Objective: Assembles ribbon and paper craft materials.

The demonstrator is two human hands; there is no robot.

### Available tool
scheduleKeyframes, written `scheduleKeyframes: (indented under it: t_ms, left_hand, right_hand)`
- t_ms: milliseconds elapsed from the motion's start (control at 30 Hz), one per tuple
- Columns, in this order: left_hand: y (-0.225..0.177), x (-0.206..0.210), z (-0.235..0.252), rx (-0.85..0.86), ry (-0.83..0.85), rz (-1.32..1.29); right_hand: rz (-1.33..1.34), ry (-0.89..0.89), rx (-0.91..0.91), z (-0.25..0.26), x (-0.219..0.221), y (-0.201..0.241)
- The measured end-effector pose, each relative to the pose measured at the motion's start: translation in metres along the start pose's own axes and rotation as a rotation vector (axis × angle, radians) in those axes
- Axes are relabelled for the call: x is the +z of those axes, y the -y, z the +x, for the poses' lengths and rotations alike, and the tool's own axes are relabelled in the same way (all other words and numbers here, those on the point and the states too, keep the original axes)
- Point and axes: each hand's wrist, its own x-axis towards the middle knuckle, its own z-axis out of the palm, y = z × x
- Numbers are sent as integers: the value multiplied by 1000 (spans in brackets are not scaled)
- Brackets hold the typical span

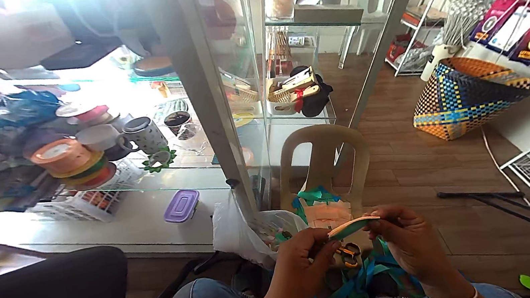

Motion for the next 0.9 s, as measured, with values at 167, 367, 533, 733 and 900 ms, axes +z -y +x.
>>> scheduleKeyframes:
  t_ms: [167, 367, 533, 733, 900]
  left_hand:
    - [-3, -2, 0, -33, -36, 75]
    - [-20, -38, 10, -146, -168, 316]
    - [-20, -64, 13, -180, -302, 309]
    - [-18, -76, 14, -281, -324, 328]
    - [-22, -79, 13, -277, -317, 368]
  right_hand:
    - [-7, -12, 47, 1, 2, -4]
    - [-412, -170, 408, 32, -7, -35]
    - [-636, -215, 675, 62, -25, -108]
    - [-1070, -240, 945, 60, -70, -160]
    - [-987, -354, 871, 61, -73, -113]
